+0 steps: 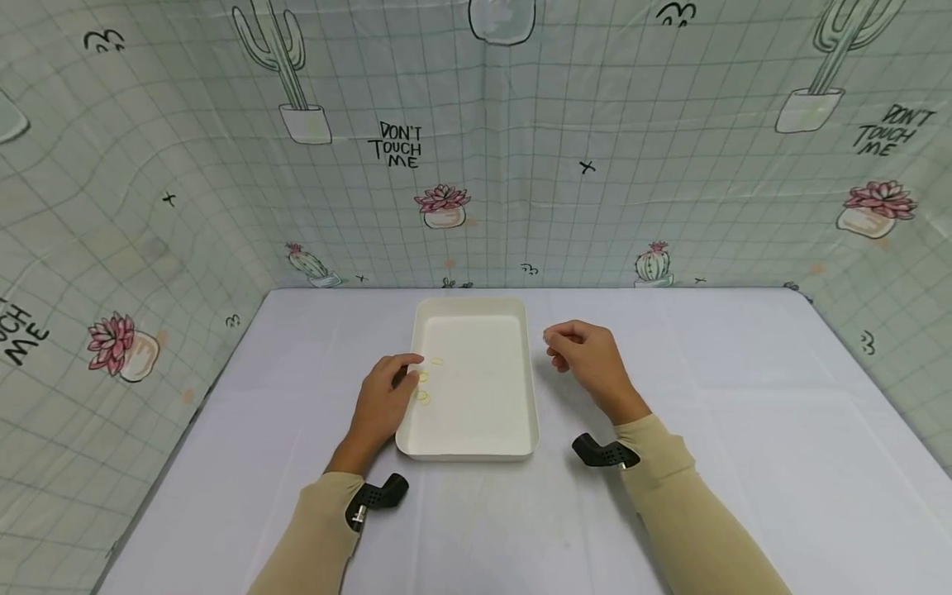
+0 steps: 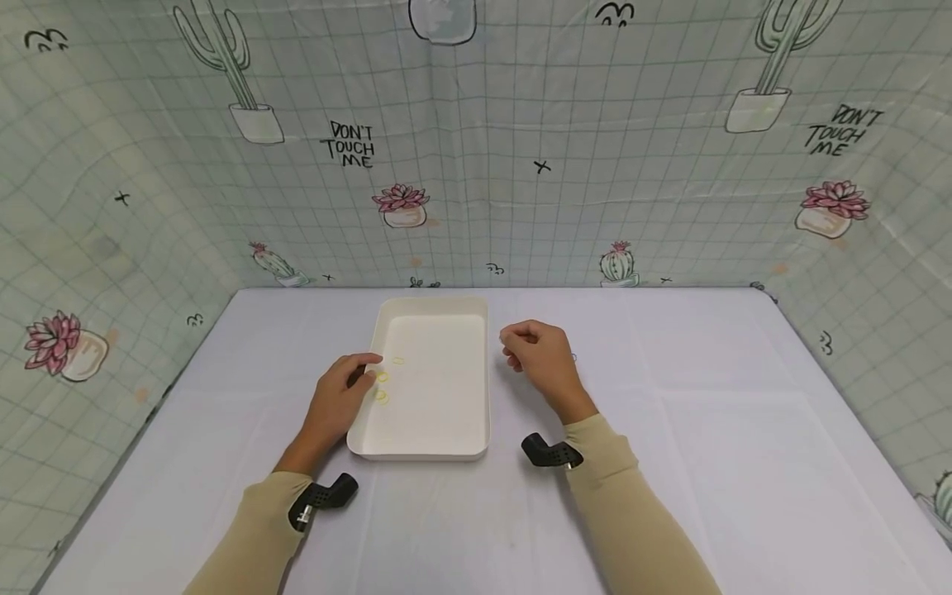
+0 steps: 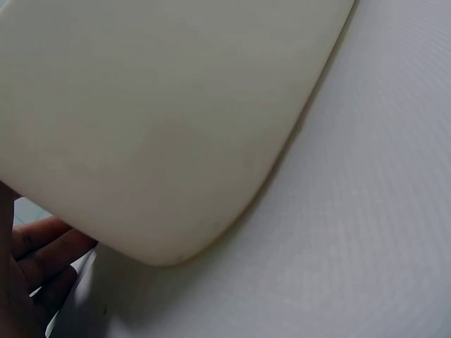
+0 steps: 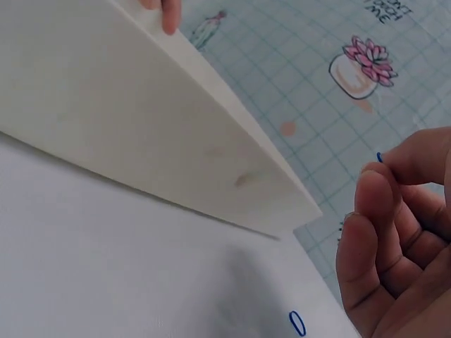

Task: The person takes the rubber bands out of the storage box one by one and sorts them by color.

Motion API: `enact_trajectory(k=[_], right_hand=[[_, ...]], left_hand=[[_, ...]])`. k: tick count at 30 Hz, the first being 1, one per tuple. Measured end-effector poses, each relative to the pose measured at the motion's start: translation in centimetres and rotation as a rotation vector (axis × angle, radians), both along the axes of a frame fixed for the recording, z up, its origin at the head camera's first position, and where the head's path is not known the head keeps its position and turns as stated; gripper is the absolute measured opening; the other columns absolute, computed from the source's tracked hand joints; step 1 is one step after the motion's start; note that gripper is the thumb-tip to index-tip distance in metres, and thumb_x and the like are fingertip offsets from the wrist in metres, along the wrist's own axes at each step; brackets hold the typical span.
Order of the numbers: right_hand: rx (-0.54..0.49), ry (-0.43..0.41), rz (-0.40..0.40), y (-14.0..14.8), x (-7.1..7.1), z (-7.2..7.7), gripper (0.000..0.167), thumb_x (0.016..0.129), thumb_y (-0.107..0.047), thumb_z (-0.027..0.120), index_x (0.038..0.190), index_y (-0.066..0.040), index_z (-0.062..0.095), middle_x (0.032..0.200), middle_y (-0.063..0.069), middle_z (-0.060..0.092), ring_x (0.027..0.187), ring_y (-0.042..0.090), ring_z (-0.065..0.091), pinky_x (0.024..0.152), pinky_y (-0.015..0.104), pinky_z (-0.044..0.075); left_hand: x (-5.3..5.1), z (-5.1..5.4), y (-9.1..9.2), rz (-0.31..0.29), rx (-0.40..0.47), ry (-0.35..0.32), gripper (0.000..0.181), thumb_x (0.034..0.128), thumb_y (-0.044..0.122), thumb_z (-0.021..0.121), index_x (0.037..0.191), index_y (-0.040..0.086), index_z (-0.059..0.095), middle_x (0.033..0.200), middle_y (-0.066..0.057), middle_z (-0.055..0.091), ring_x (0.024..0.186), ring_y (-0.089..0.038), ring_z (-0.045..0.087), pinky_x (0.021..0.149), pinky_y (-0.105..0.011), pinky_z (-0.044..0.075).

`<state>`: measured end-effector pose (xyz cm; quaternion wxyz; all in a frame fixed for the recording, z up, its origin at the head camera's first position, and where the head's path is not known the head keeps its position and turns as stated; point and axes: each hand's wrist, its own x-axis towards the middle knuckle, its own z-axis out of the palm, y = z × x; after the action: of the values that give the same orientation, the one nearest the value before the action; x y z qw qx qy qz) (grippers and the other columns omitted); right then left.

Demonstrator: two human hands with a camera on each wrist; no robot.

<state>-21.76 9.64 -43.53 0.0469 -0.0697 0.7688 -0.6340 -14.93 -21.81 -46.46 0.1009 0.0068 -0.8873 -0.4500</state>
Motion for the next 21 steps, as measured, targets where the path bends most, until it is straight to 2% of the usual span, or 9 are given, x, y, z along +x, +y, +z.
enact_trajectory(k=[8, 15, 21], right_hand=[[0.030, -0.003, -0.022, 1.2, 0.1, -0.1, 0.034, 0.097, -0.024, 0.066, 0.112, 0.006, 0.069, 0.093, 0.019, 0.067, 0.077, 0.022, 0.064, 0.070, 0.030, 0.055], [0.043, -0.001, -0.063, 3.1, -0.2, -0.4, 0.036, 0.098, -0.026, 0.066, 0.114, 0.006, 0.068, 0.100, 0.027, 0.067, 0.077, 0.019, 0.064, 0.070, 0.029, 0.055], [0.096, -0.008, -0.105, 5.4, -0.6, -0.7, 0.038, 0.099, -0.028, 0.064, 0.115, 0.006, 0.067, 0.100, 0.023, 0.067, 0.079, 0.016, 0.064, 0.071, 0.027, 0.056]], left_hand=[[0.1, 0.0, 0.0, 0.003, 0.002, -0.006, 0.027, 0.1000, 0.016, 0.059, 0.125, 0.010, 0.068, 0.121, -0.012, 0.061, 0.110, -0.027, 0.055, 0.098, -0.046, 0.042], [-0.2, -0.1, 0.0, 0.004, 0.005, -0.006, 0.027, 0.1003, 0.016, 0.058, 0.125, 0.011, 0.068, 0.121, -0.011, 0.061, 0.111, -0.026, 0.055, 0.098, -0.045, 0.042], [-0.1, 0.1, 0.1, 0.006, 0.010, -0.009, 0.027, 0.1003, 0.016, 0.058, 0.126, 0.011, 0.068, 0.123, -0.011, 0.061, 0.114, -0.026, 0.055, 0.099, -0.046, 0.042]])
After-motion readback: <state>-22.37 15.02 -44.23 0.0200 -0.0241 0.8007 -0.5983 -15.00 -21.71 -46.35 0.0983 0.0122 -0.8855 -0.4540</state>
